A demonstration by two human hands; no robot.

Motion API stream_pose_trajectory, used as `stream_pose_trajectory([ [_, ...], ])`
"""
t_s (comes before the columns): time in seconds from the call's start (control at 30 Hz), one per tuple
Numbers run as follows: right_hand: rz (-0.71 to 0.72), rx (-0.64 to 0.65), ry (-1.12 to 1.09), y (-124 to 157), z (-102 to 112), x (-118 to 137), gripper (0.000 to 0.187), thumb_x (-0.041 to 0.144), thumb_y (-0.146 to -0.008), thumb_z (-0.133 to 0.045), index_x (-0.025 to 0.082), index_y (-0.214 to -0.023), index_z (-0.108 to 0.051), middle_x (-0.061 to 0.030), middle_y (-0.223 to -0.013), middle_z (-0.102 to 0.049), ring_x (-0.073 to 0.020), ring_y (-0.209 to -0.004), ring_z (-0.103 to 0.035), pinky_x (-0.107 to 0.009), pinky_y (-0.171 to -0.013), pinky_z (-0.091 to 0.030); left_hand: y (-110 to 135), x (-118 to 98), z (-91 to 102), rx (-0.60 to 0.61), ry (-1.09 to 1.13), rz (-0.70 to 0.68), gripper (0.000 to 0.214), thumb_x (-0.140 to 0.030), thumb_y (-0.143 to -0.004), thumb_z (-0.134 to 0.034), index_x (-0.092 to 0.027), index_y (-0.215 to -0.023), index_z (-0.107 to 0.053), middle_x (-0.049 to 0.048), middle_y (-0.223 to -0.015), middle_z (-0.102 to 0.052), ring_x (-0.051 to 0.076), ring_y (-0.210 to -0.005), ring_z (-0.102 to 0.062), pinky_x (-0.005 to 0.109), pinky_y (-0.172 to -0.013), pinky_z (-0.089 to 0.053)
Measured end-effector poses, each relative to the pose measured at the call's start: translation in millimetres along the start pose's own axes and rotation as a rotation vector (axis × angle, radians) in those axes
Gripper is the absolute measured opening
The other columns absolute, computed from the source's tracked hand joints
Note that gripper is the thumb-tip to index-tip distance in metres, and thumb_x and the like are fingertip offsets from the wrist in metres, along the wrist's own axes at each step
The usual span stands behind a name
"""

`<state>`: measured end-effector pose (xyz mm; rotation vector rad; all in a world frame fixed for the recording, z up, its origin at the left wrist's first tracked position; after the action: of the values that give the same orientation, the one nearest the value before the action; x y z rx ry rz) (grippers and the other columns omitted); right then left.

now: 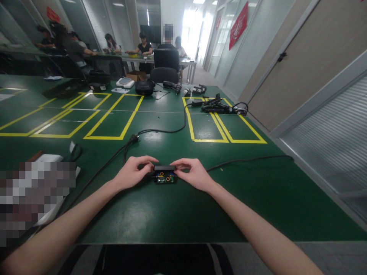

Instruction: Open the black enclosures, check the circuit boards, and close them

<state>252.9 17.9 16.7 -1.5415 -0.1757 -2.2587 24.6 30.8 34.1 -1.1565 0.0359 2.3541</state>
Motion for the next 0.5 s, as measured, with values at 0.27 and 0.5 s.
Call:
stream_pose_trajectory([
  [0.27,0.27,0.035,0.17,3,1,11,0.036,0.006,-0.078,-0.055,0.022,-0.098,-0.08,-0.0066,-0.105,-0.079,-0.0218,-0.099,-0.075,-0.041,-0.094,-0.06,3,-3,1.2,0.098,0.009,-0.064,0.035,-0.029,-0.096,-0.048,-0.017,-0.12,-0.071,0.0015,-0.086,-0.077,0.016,-0.074,-0.068,0.027,-0.075,-0.052],
  [0.5,0.401,0.087,0.281,5,0,14,0.023,0.019,-0.084,-0.071,0.023,-0.106,-0.075,-0.0095,-0.108,-0.077,-0.0244,-0.102,-0.072,-0.044,-0.095,-0.056,7,-8,-11.5,0.204,-0.207,-0.266,0.048,-0.037,-0.079,-0.079,-0.022,-0.124,-0.069,0.0057,-0.105,-0.074,0.022,-0.095,-0.069,0.032,-0.086,-0.054],
])
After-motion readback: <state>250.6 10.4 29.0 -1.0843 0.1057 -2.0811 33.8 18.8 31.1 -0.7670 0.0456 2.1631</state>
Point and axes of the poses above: each hand's wrist, its own y-axis away from the middle knuckle, its own z-axis out of the back of the hand, x = y × z, the point moved 4 cm from there along -y, towards the middle knuckle
